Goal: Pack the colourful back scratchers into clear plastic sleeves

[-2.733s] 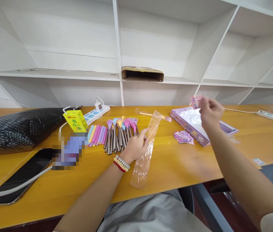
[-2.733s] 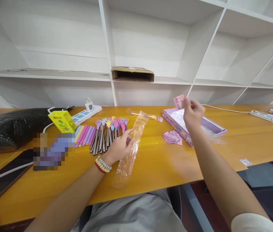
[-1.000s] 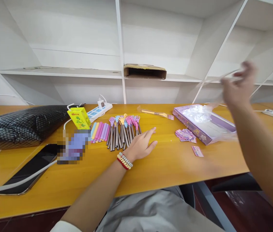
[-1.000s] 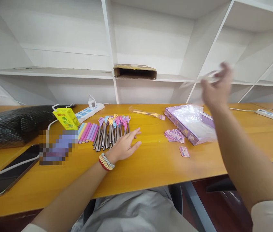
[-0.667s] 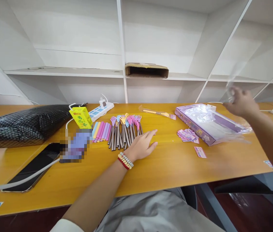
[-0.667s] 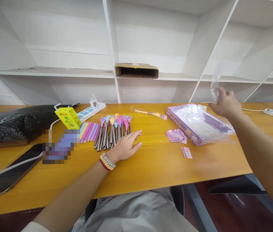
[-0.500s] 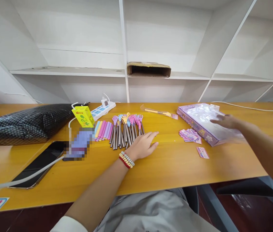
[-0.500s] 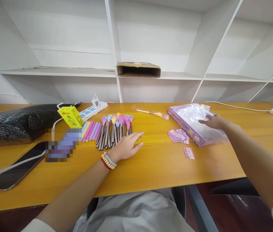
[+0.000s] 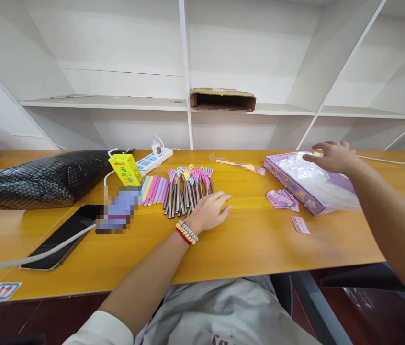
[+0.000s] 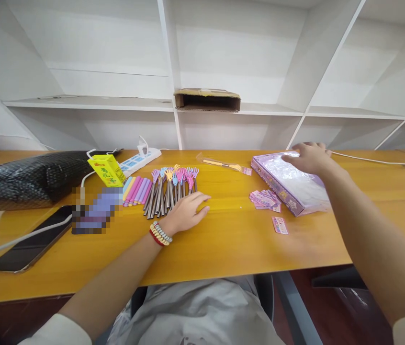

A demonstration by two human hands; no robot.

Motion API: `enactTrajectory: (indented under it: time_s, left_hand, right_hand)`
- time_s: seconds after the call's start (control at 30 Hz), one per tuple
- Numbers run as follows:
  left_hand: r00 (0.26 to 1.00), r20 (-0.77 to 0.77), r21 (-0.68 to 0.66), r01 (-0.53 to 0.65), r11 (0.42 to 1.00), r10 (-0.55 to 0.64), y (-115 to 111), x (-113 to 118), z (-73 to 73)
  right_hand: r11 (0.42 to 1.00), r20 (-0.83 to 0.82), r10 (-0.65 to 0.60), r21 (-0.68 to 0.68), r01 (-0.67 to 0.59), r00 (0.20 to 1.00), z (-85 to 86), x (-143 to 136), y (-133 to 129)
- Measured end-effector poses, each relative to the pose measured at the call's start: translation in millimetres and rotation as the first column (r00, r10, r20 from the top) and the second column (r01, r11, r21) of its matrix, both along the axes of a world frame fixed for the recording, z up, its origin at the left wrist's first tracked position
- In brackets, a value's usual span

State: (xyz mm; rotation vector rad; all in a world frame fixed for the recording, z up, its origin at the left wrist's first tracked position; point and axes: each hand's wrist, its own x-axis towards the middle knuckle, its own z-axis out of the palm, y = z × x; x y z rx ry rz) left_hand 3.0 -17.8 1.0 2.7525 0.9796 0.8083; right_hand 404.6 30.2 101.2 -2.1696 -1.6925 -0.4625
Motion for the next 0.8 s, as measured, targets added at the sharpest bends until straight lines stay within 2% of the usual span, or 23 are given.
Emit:
enactTrajectory:
  time_s: [0.03, 0.1, 0.2, 0.3, 0.4, 0.57, 0.67, 0.8]
  left_hand:
    - [1.0, 0.001, 0.003, -0.006, 1.0, 0.006, 0.2, -0.1, -0.3]
    - [1.0, 0.006, 0.007, -0.016, 1.0, 0.016, 0.8, -0.5, -1.1]
    - [1.0, 0.014, 0.016, -0.021, 1.0, 0.021, 2.4, -1.5, -2.5]
    - [0.999, 0.028, 0.039, -0.025, 0.999, 0.024, 5.2, -2.5, -4.0]
    - [0.998, 0.041, 0.057, -0.041, 0.998, 0.039, 8.3, -3.5, -5.3]
    - [0.997, 0.021, 0.061, -0.073, 0.996, 0.071, 11.0, -5.1, -6.4]
    - [0.995, -0.007, 0.064, -0.098, 0.993, 0.099, 12.2, -5.5, -8.1]
    - [0.989, -0.072, 0.075, -0.126, 0.989, 0.132, 15.4, -6.3, -13.4]
  right_hand:
    - [0.997, -0.02, 0.048, -0.052, -0.049, 0.999, 0.8, -17.2, -3.5]
    - [0.983, -0.047, 0.173, -0.056, -0.175, 0.984, -5.4, -51.8, -8.7]
    - [0.934, -0.11, 0.358, 0.034, -0.356, 0.927, -28.3, -95.0, -8.3]
    - [0.891, -0.177, 0.455, 0.096, -0.444, 0.873, -55.3, -125.2, -1.5]
    - [0.866, -0.245, 0.499, 0.116, -0.486, 0.831, -76.6, -148.6, 3.7]
    - [0.83, -0.331, 0.554, 0.142, -0.54, 0.764, -101.4, -178.4, 3.5]
    - [0.827, -0.364, 0.549, 0.104, -0.552, 0.753, -116.9, -187.3, 1.3]
    - [0.812, -0.33, 0.552, 0.005, -0.584, 0.766, -135.8, -191.9, -1.2]
